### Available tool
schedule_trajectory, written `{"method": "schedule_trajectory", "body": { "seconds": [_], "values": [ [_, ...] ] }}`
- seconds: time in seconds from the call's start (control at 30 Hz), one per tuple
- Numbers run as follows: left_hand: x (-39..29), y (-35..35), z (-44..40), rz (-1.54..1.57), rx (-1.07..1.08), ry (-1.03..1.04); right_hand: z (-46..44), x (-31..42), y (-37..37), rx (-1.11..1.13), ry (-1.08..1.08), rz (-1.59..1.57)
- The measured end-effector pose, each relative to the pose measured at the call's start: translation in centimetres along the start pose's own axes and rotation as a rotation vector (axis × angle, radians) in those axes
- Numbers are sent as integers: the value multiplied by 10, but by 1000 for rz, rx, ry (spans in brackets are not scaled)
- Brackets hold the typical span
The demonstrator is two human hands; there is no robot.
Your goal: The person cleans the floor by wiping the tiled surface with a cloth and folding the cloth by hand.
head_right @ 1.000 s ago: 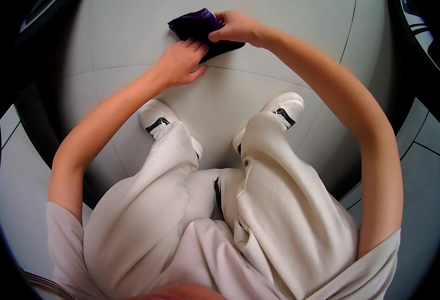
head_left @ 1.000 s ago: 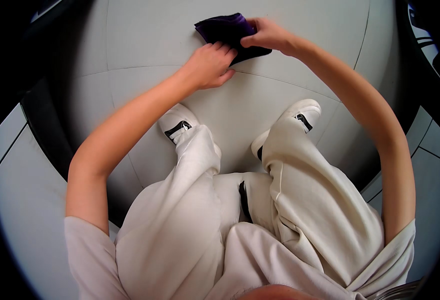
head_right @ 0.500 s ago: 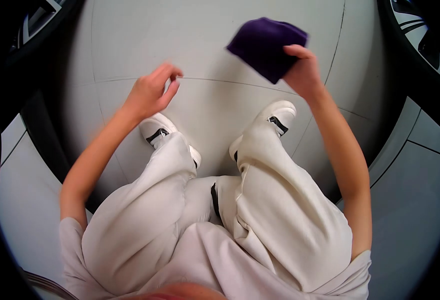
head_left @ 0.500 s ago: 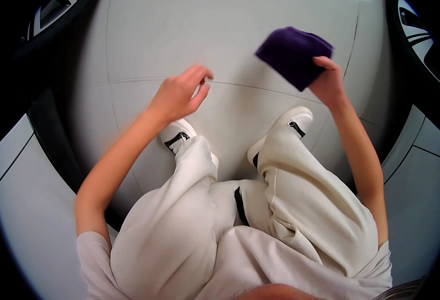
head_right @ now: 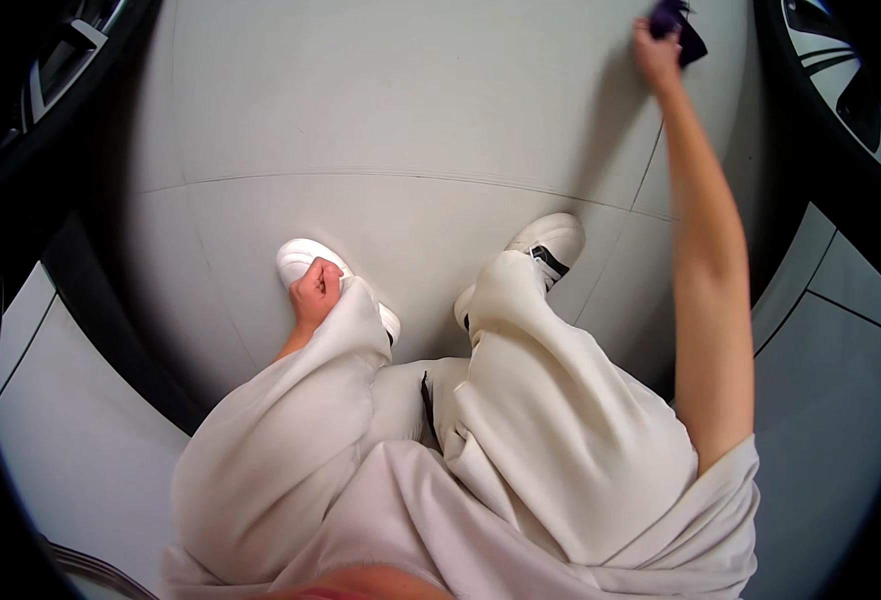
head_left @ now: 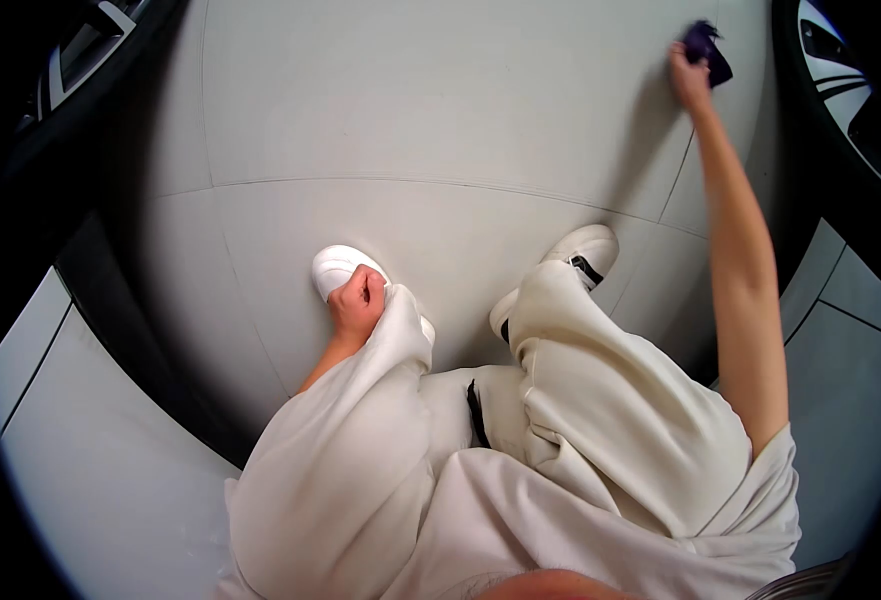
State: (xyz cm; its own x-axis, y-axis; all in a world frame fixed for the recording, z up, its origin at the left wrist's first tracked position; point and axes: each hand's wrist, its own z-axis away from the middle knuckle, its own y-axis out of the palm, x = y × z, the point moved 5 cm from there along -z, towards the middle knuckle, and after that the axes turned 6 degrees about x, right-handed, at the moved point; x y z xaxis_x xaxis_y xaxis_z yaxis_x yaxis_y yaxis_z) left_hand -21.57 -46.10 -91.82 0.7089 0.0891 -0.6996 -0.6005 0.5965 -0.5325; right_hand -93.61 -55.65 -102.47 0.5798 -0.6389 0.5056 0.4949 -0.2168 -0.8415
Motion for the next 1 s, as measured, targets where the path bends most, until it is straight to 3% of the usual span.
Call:
{"method": "schedule_trajectory", "body": {
  "seconds": [0.03,0.07,0.13,0.17,0.23,0.3,0.43,0.5,0.67,0.73,0.87,0.9,1.0],
  "values": [
    [-1,-1,1,8,-39,26,29,66,25,-89,-185,134],
    [-1,0,0,8,-41,20,46,110,49,-32,-369,267],
    [-3,0,1,-49,-40,26,85,194,94,-51,-494,400],
    [-3,0,1,-57,-38,25,99,230,113,255,-481,381],
    [-4,1,-2,-69,-37,55,143,304,135,307,-715,249],
    [-6,1,-3,-84,-35,66,177,343,171,343,-890,226],
    [-9,0,-4,-113,-30,93,275,395,210,511,-1119,506],
    [-6,0,-2,-120,-29,75,309,387,210,500,-1208,696],
    [2,5,-2,-116,-51,75,280,326,166,550,-1059,175],
    [6,6,5,-107,-35,63,256,290,129,502,-964,217],
    [7,5,-3,-88,-23,75,226,169,28,244,-468,-17],
    [8,5,-2,-82,-1,68,236,137,1,102,-356,85],
    [0,3,-4,-61,-8,84,288,-48,-41,-18,-17,159]
  ]
}}
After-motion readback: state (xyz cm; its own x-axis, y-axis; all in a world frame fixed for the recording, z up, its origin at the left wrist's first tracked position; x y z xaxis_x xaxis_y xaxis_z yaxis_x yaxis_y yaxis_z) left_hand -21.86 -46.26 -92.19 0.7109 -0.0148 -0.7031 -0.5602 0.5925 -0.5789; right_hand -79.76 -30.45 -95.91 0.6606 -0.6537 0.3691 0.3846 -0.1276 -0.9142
